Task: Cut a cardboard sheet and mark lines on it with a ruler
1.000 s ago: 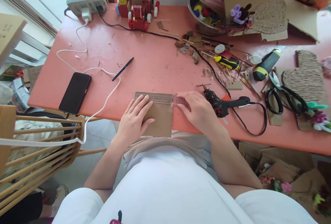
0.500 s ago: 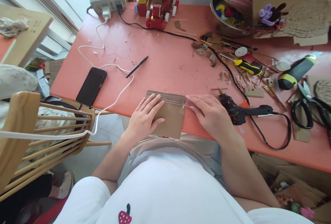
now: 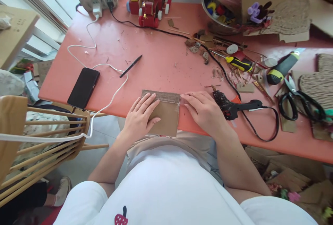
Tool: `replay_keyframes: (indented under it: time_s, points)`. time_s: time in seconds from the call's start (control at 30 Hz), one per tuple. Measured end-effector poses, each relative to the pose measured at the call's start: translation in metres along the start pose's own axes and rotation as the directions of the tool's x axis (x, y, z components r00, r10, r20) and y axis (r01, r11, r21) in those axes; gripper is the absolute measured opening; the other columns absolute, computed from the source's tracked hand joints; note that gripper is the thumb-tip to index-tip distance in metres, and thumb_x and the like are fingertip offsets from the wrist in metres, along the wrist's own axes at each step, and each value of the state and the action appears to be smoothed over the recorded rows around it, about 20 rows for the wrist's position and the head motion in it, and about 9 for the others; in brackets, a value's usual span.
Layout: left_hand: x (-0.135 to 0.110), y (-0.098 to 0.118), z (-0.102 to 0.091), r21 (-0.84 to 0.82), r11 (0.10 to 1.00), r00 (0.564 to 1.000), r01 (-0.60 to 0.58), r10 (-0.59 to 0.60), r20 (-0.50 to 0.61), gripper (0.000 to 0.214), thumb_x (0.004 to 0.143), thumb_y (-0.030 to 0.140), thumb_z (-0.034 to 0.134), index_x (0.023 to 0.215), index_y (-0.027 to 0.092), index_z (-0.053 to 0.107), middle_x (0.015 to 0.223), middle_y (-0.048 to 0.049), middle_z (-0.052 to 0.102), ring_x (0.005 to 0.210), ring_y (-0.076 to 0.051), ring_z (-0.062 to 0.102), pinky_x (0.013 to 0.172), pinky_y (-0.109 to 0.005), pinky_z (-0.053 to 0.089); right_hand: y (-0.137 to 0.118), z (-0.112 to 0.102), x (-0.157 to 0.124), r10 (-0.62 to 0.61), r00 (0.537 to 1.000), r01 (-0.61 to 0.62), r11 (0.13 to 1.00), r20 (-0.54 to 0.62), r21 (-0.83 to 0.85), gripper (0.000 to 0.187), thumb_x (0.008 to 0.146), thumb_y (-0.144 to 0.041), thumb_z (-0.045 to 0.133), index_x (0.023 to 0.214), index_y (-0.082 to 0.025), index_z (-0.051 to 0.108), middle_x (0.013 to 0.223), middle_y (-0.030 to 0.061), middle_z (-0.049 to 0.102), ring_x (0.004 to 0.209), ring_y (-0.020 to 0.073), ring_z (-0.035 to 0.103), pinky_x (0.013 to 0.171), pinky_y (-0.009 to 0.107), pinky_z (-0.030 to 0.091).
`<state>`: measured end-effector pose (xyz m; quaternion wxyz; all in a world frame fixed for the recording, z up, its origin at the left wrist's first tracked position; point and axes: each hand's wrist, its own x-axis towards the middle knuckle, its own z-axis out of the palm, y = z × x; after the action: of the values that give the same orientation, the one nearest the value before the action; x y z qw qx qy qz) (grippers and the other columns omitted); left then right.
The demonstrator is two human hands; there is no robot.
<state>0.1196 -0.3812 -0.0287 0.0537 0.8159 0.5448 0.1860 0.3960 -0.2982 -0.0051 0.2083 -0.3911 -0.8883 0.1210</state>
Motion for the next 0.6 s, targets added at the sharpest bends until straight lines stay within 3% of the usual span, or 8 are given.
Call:
replay_keyframes:
  time_s: [0.13,0.27,0.33,0.5,0.6]
  points:
    - [-0.007,-0.007,-0.016,-0.014,0.994,0.994,-0.107,0.107,-0.004,0.051,0.108,0.055,0.053,0.15,0.029,0.065,0.166,-0.0098,0.059,0.155,-0.029,0.056,0.132,-0.049,0.041,-0.006,-0.008,-0.007,0.053,0.998,-0.055,0.998,-0.043,-0.036,0.035,0.104,-0.019,0.057,0.134,-0.027,0.073,0.116,0.0102,0.083,0.108,0.0329,0.076,0.098,0.055,0.065]
    - [-0.019,-0.013,-0.031,-0.011,0.985,0.975,-0.171,0.171,0.145,0.059,0.103,0.059,0.063,0.155,0.033,0.061,0.163,-0.0078,0.063,0.153,-0.029,0.058,0.132,-0.045,0.039,-0.014,-0.018,-0.019,0.114,0.973,-0.123,0.992,-0.198,-0.031,0.027,0.102,-0.021,0.064,0.126,-0.028,0.073,0.109,0.0084,0.083,0.099,0.0298,0.079,0.091,0.049,0.068]
    - [-0.022,-0.008,-0.027,0.04,0.99,0.98,-0.137,0.129,0.15,0.062,0.102,0.059,0.064,0.159,0.035,0.058,0.163,-0.0078,0.063,0.151,-0.03,0.06,0.129,-0.045,0.041,-0.018,-0.02,-0.025,0.152,0.954,-0.154,0.988,-0.257,0.013,0.024,0.101,-0.023,0.066,0.123,-0.028,0.072,0.107,0.0076,0.083,0.093,0.0278,0.08,0.086,0.046,0.07]
    - [-0.016,0.035,0.001,0.159,0.982,0.994,0.101,-0.092,-0.064,0.067,0.102,0.063,0.059,0.159,0.028,0.059,0.159,-0.0169,0.065,0.141,-0.039,0.063,0.113,-0.052,0.047,-0.023,-0.018,-0.029,0.261,0.871,-0.229,0.965,-0.415,0.127,0.02,0.098,-0.025,0.07,0.117,-0.027,0.072,0.106,0.0071,0.084,0.086,0.0251,0.082,0.078,0.04,0.073]
    - [0.004,0.049,0.007,0.118,0.983,0.989,0.141,-0.137,-0.048,0.063,0.103,0.065,0.055,0.151,0.027,0.066,0.15,-0.0191,0.07,0.131,-0.038,0.066,0.108,-0.053,0.048,-0.024,-0.017,-0.027,0.27,0.851,-0.222,0.962,-0.45,0.158,0.018,0.096,-0.025,0.071,0.114,-0.026,0.072,0.104,0.0072,0.084,0.086,0.0245,0.082,0.077,0.038,0.074]
